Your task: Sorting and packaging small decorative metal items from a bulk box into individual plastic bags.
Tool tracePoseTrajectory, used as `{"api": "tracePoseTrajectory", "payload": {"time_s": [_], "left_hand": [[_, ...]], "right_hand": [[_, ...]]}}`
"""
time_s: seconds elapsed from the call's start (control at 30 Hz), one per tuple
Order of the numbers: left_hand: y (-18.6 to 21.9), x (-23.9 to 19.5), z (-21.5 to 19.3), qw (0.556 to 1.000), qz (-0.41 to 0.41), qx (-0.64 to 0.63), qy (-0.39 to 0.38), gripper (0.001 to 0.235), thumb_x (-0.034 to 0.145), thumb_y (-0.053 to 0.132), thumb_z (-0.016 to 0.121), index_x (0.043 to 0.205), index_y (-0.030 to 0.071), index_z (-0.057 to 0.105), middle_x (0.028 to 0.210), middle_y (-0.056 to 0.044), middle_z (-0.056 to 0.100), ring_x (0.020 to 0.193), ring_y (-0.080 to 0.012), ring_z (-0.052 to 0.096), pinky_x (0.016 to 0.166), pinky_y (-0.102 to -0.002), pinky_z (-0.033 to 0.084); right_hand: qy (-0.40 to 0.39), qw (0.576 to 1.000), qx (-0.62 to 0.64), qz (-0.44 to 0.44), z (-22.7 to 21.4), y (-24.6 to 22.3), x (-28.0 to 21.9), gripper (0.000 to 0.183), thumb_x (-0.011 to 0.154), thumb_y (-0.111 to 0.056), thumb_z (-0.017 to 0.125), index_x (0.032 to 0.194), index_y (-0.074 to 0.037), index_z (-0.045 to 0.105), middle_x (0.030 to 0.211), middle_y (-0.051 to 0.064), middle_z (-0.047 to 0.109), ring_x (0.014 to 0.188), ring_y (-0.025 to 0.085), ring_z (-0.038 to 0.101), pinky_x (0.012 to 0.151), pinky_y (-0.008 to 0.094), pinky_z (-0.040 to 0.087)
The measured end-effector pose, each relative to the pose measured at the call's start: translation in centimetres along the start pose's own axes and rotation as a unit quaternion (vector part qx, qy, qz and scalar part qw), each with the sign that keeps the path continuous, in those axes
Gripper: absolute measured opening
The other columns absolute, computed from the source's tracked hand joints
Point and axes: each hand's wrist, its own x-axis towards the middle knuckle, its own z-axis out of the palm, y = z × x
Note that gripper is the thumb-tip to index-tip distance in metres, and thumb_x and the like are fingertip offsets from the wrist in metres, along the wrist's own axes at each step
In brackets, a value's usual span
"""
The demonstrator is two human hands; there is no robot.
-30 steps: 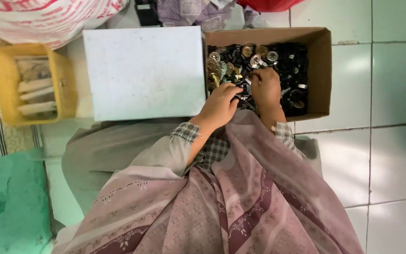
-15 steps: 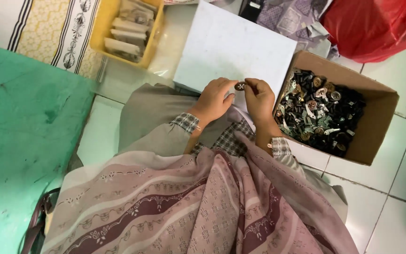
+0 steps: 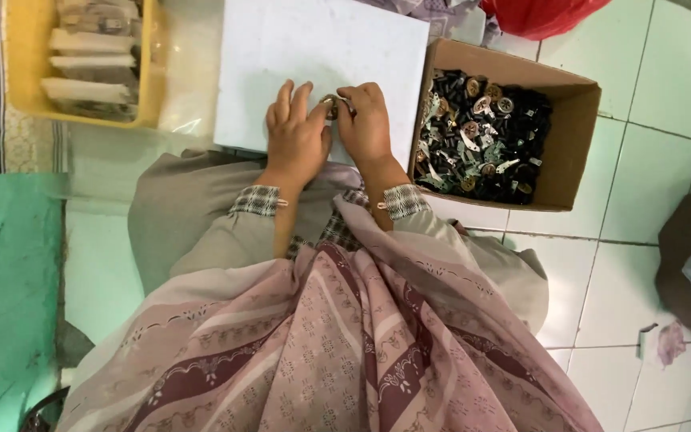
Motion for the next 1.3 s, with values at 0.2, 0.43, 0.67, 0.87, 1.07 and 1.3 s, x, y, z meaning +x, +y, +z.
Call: {"api": "tracePoseTrajectory", "payload": {"time_s": [0.2, 0.43, 0.67, 0.87, 1.07, 1.3], "left_hand": [[3.9, 0.1, 0.0, 0.993, 0.105, -0.046, -0.022, 0.032, 0.087, 0.015, 0.075, 0.118, 0.015, 0.07, 0.143, -0.015, 0.046, 0.143, -0.0438, 0.025, 0.102, -0.057, 0.033], [15.3, 4.0, 8.6, 0.958, 0.211, -0.151, -0.119, 0.019, 0.09, 0.018, 0.071, 0.109, 0.017, 0.073, 0.123, -0.006, 0.061, 0.136, -0.0346, 0.042, 0.102, -0.05, 0.041], [19.8, 9.5, 19.9, 0.942, 0.222, -0.107, -0.226, 0.011, 0.094, 0.02, 0.067, 0.094, 0.01, 0.068, 0.102, -0.006, 0.059, 0.105, -0.0304, 0.053, 0.086, -0.045, 0.046], [19.3, 10.6, 23.4, 0.926, 0.166, 0.004, -0.339, 0.026, 0.079, -0.003, 0.064, 0.102, 0.006, 0.071, 0.111, -0.014, 0.061, 0.11, -0.0381, 0.052, 0.094, -0.053, 0.046], [19.4, 11.3, 22.0, 0.935, 0.098, -0.093, -0.328, 0.037, 0.09, -0.004, 0.054, 0.125, 0.001, 0.065, 0.122, -0.022, 0.06, 0.113, -0.0398, 0.057, 0.094, -0.05, 0.051], [17.7, 12.0, 17.6, 0.942, 0.118, -0.182, -0.257, 0.031, 0.095, 0.001, 0.057, 0.125, 0.002, 0.064, 0.112, -0.02, 0.065, 0.099, -0.0366, 0.069, 0.085, -0.045, 0.06]], "right_hand": [[0.116, 0.992, 0.034, 0.019, -8.6, 8.0, -1.6, 0.016, 0.086, -0.001, 0.079, 0.099, -0.011, 0.079, 0.088, 0.011, 0.071, 0.083, 0.03, 0.07, 0.072, 0.036, 0.057], [-0.073, 0.945, -0.039, 0.316, -18.1, 23.6, -5.3, 0.014, 0.101, -0.021, 0.071, 0.114, -0.016, 0.075, 0.093, 0.005, 0.069, 0.081, 0.019, 0.068, 0.069, 0.035, 0.059], [-0.095, 0.931, -0.08, 0.343, -18.8, 29.0, -5.0, 0.025, 0.092, -0.017, 0.069, 0.117, -0.014, 0.073, 0.113, 0.01, 0.06, 0.099, 0.029, 0.067, 0.085, 0.042, 0.057], [-0.116, 0.938, -0.127, 0.302, -17.9, 29.2, -2.4, 0.051, 0.098, -0.015, 0.068, 0.146, -0.012, 0.052, 0.134, 0.02, 0.042, 0.117, 0.046, 0.05, 0.092, 0.059, 0.053], [-0.047, 0.954, -0.186, 0.231, -16.7, 30.3, -4.3, 0.02, 0.085, -0.01, 0.077, 0.103, -0.008, 0.069, 0.111, 0.013, 0.052, 0.104, 0.038, 0.056, 0.079, 0.051, 0.058], [0.009, 0.988, -0.073, 0.139, -19.0, 18.3, -3.5, 0.014, 0.097, 0.003, 0.069, 0.106, -0.005, 0.075, 0.089, 0.01, 0.065, 0.083, 0.029, 0.071, 0.066, 0.038, 0.063]]}}
